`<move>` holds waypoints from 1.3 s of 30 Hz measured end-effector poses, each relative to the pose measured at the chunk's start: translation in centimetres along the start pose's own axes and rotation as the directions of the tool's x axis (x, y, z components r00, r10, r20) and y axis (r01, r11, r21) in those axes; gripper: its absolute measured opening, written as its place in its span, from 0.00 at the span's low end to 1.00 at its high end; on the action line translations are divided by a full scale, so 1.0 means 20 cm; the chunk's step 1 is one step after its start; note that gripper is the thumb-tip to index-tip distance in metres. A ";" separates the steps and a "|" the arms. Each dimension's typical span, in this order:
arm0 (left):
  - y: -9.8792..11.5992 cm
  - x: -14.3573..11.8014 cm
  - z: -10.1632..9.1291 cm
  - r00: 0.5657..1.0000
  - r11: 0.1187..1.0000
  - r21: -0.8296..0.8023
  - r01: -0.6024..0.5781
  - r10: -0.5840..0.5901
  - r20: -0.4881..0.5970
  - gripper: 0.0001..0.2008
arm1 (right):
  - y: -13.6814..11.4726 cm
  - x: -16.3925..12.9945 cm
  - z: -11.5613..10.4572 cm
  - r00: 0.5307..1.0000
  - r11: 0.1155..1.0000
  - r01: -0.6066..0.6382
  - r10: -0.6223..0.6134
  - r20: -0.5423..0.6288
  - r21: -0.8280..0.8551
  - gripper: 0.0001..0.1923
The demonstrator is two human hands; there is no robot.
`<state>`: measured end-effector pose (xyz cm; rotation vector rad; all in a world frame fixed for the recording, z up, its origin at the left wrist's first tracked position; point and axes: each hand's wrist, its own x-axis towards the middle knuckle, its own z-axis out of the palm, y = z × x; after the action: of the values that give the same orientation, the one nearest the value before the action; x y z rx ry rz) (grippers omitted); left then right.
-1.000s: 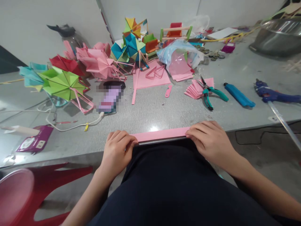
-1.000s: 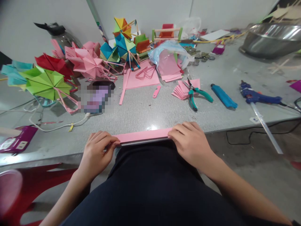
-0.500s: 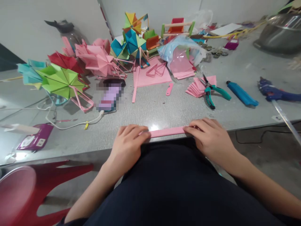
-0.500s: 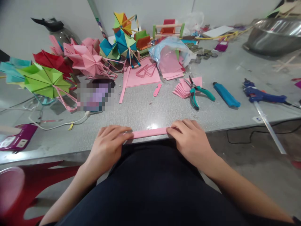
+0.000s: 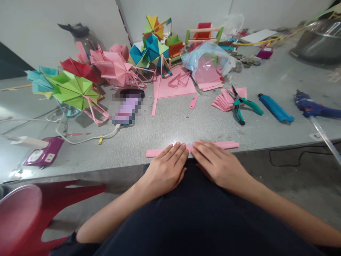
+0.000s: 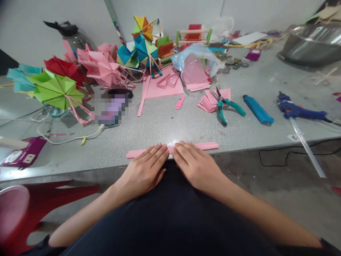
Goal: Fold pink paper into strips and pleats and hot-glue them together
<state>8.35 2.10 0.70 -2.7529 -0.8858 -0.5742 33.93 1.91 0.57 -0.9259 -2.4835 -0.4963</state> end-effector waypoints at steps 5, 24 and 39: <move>0.00 -0.02 0.01 0.999 1.000 0.001 0.031 -0.031 0.017 0.23 | -0.03 0.00 0.07 0.999 0.997 0.022 -0.025 0.034 0.071 0.24; -0.07 -0.27 -0.06 0.950 0.965 0.117 0.235 -0.202 -0.240 0.17 | 0.12 -0.22 -0.08 0.979 0.977 -0.201 0.198 -0.037 -0.070 0.16; -0.14 -0.16 -0.17 0.909 0.909 -0.146 0.391 -0.407 -0.095 0.10 | 0.26 -0.14 -0.12 0.961 0.955 -0.276 0.272 0.049 0.110 0.16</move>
<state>3.26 1.59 2.56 -2.6099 -1.4431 -0.8854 40.13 3.00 2.00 -1.2154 -2.3321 -0.2435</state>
